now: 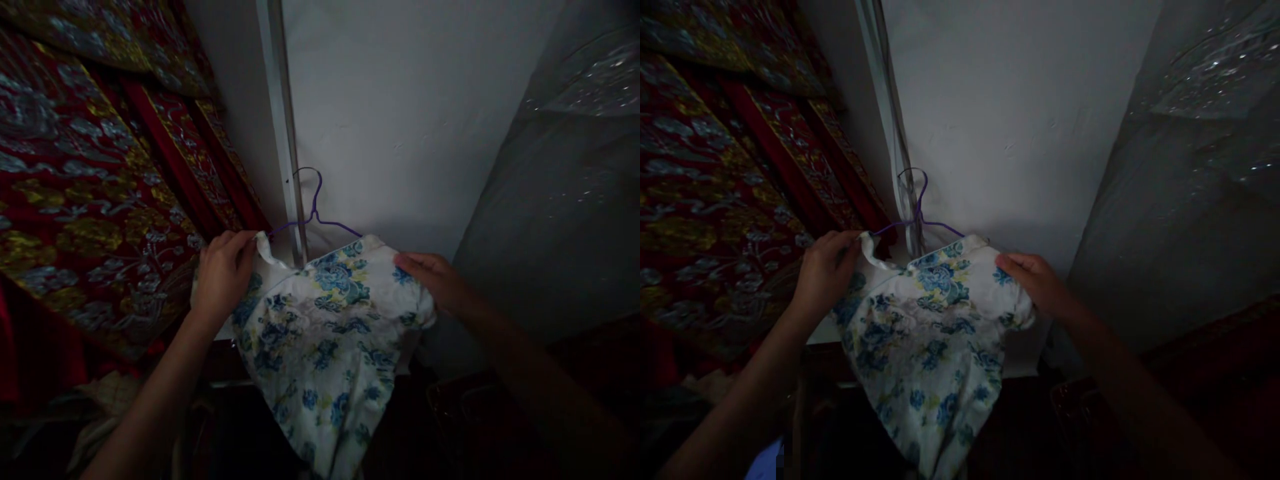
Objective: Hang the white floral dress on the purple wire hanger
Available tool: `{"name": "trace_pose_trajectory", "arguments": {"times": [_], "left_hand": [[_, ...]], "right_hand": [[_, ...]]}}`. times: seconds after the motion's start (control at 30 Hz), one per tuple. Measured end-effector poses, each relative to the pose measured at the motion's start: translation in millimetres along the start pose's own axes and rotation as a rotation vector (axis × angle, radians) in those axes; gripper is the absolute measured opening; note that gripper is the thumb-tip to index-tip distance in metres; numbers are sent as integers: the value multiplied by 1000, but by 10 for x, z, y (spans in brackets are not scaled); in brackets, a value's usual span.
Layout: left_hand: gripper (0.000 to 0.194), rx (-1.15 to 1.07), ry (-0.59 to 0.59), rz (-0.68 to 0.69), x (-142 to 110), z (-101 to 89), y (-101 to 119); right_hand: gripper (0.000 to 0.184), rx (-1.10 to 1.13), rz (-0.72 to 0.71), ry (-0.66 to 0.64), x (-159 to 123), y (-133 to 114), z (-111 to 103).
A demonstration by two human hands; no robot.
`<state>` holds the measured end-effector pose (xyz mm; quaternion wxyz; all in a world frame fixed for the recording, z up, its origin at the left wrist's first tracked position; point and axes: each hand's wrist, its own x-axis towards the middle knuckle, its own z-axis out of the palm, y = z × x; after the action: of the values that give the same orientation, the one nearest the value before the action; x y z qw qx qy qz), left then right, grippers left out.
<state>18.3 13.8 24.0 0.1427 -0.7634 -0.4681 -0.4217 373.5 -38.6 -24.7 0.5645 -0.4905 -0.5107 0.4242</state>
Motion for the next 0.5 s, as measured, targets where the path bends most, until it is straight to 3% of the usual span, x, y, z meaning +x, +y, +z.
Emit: {"name": "trace_pose_trajectory", "arguments": {"times": [0.13,0.2,0.23,0.3,0.43,0.5], "left_hand": [[30,-95,199,72,112,-132,239],[28,-214,191,88,21,-228,403],[28,-286,136,78,-60,-272,493],[32,-456,-49,-10,-272,-345,671],[28,-825,-448,-370,-726,-473,890],[20,-982,-608,-467,-899,-575,878]], "right_hand": [[38,142,-13,224,-239,-127,38],[37,112,-55,294,-520,-88,95],[36,53,-87,268,-688,-60,141],[34,-134,-170,26,-1024,-33,282],[53,-376,-259,-779,-1414,-170,727],[60,-331,-247,-959,-1421,-251,943]]}}
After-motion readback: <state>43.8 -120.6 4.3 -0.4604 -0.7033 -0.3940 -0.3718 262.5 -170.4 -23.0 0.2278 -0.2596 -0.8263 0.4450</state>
